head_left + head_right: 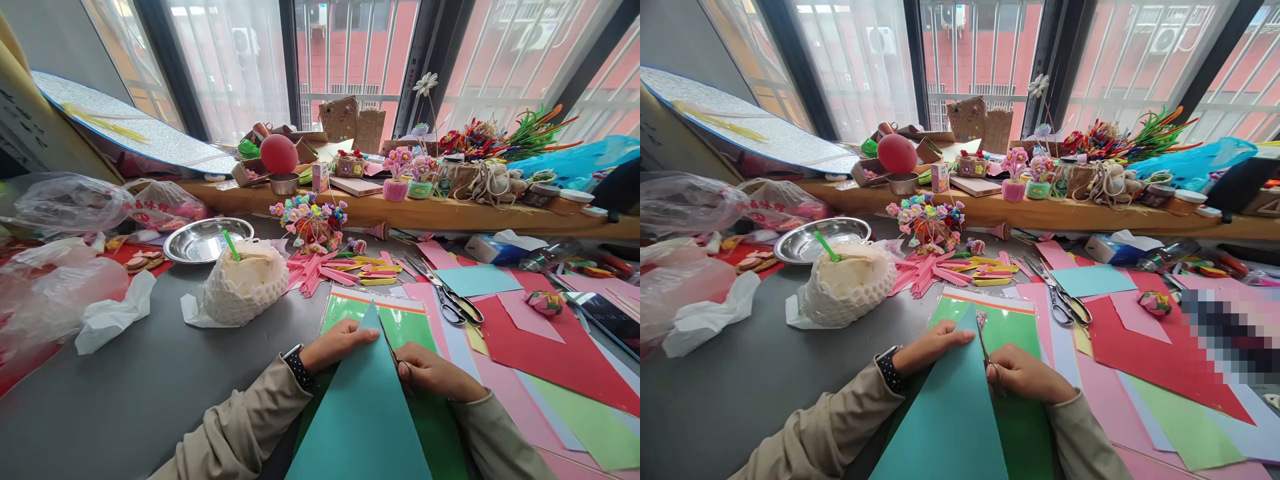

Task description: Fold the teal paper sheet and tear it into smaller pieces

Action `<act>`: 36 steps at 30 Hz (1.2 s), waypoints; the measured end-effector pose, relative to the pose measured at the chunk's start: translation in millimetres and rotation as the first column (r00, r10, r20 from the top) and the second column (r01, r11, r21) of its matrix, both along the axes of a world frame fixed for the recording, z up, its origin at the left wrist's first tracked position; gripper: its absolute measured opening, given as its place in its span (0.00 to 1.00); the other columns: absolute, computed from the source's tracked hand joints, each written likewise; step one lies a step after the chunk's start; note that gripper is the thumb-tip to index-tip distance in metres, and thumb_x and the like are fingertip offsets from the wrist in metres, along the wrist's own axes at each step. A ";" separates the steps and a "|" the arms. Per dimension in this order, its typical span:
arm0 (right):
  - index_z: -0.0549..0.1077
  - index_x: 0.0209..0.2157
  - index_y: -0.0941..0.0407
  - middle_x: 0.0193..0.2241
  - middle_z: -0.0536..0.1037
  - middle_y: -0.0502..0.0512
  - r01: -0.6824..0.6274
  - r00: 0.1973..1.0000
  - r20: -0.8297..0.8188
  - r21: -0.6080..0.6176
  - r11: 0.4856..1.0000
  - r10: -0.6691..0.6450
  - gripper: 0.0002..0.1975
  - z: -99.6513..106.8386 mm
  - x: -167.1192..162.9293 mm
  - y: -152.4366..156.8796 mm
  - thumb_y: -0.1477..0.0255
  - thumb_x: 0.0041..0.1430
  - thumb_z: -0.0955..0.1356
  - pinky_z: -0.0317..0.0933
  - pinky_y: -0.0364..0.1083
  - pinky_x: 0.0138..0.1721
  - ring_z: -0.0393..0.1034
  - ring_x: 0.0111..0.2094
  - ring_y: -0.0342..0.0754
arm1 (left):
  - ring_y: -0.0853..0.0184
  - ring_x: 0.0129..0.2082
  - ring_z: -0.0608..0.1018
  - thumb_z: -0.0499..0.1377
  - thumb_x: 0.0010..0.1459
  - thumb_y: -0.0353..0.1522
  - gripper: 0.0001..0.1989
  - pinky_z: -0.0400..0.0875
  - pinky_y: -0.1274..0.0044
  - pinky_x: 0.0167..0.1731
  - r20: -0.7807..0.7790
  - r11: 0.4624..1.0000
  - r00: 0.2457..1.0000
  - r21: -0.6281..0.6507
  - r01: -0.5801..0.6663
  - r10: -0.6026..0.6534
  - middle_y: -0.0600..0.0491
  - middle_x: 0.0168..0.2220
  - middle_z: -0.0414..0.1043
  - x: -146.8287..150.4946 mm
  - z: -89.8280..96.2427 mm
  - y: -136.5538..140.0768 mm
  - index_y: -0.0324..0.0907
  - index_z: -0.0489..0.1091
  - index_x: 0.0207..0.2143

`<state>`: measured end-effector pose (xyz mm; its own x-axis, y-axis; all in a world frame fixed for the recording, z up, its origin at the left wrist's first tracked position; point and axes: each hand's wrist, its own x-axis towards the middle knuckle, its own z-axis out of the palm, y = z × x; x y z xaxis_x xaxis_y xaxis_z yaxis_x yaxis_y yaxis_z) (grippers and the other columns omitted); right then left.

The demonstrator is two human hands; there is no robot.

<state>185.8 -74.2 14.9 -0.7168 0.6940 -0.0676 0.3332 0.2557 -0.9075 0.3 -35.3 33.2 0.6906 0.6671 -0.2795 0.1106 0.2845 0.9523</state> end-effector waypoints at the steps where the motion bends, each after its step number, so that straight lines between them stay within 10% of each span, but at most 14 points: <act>1: 0.60 0.16 0.58 0.14 0.60 0.47 -0.001 1.000 -0.006 -0.004 1.000 0.001 0.30 -0.1 -0.3 0.1 0.46 0.49 0.50 0.46 0.39 0.17 0.54 0.16 0.38 | 0.77 0.17 0.62 0.57 0.43 0.45 0.20 0.55 0.82 0.18 -0.003 1.000 1.000 0.005 0.000 0.000 0.58 0.18 0.61 0.1 0.4 -0.1 0.36 0.62 0.18; 36: 0.57 0.14 0.58 0.13 0.59 0.47 0.001 1.000 0.005 0.005 1.000 -0.001 0.30 -1.9 -0.9 1.2 0.46 0.49 0.50 0.46 0.39 0.16 0.54 0.16 0.38 | 0.77 0.16 0.59 0.56 0.44 0.45 0.19 0.54 0.82 0.19 -0.015 0.998 0.999 0.033 0.049 -0.048 0.59 0.16 0.58 0.6 -0.9 -0.7 0.37 0.62 0.17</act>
